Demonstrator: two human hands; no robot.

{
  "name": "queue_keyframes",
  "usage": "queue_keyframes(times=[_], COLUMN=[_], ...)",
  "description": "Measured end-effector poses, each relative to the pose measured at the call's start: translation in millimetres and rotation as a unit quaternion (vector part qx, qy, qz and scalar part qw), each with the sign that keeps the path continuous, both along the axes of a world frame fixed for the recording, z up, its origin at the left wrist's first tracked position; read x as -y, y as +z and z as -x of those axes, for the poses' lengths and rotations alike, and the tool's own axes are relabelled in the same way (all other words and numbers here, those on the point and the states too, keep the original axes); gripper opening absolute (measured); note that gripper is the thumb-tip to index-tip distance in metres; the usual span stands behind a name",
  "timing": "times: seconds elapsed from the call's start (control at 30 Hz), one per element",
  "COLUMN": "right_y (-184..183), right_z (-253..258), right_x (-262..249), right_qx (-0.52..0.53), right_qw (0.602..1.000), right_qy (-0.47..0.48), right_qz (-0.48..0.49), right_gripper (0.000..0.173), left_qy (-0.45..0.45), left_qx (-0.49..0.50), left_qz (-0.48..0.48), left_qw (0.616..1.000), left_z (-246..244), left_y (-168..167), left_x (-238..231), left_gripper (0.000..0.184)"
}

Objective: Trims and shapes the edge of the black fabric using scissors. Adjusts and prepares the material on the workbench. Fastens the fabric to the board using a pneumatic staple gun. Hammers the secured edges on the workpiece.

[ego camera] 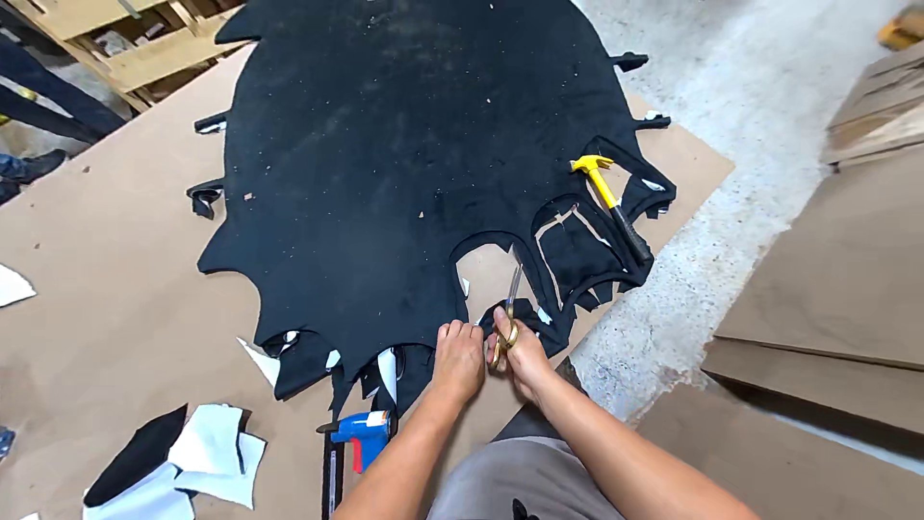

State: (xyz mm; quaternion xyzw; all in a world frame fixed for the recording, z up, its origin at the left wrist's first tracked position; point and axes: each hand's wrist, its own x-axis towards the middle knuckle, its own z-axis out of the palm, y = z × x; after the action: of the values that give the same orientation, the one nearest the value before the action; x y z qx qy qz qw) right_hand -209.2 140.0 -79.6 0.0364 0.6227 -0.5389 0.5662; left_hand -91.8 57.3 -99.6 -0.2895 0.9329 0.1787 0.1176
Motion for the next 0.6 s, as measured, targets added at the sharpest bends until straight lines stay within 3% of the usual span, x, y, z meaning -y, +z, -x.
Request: queue_keyframes(times=[0.1, 0.37, 0.47, 0.6], right_y=[10.9, -8.4, -10.0, -6.1], right_z=[-1.2, 12.2, 16.3, 36.8], right_x=[6.7, 37.7, 30.6, 11.8], right_qx=[0.032, -0.039, -0.090, -0.029], right_qw=[0.999, 0.996, 0.994, 0.999], right_qy=[-0.028, -0.074, -0.065, 0.003], right_qz=[0.015, -0.008, -0.019, -0.015], right_gripper=[0.052, 0.050, 0.042, 0.047], left_qy=[-0.009, -0.020, -0.019, -0.009], left_qx=[0.002, -0.027, -0.028, -0.032], left_qz=[-0.012, 0.037, 0.041, 0.035], left_qw=[1.000, 0.999, 0.999, 0.999], left_z=[-0.3, -3.5, -4.7, -3.5], left_y=[3.9, 1.3, 0.5, 0.5], left_x=[3.2, 3.2, 1.9, 1.5], left_gripper=[0.020, 0.023, 0.024, 0.023])
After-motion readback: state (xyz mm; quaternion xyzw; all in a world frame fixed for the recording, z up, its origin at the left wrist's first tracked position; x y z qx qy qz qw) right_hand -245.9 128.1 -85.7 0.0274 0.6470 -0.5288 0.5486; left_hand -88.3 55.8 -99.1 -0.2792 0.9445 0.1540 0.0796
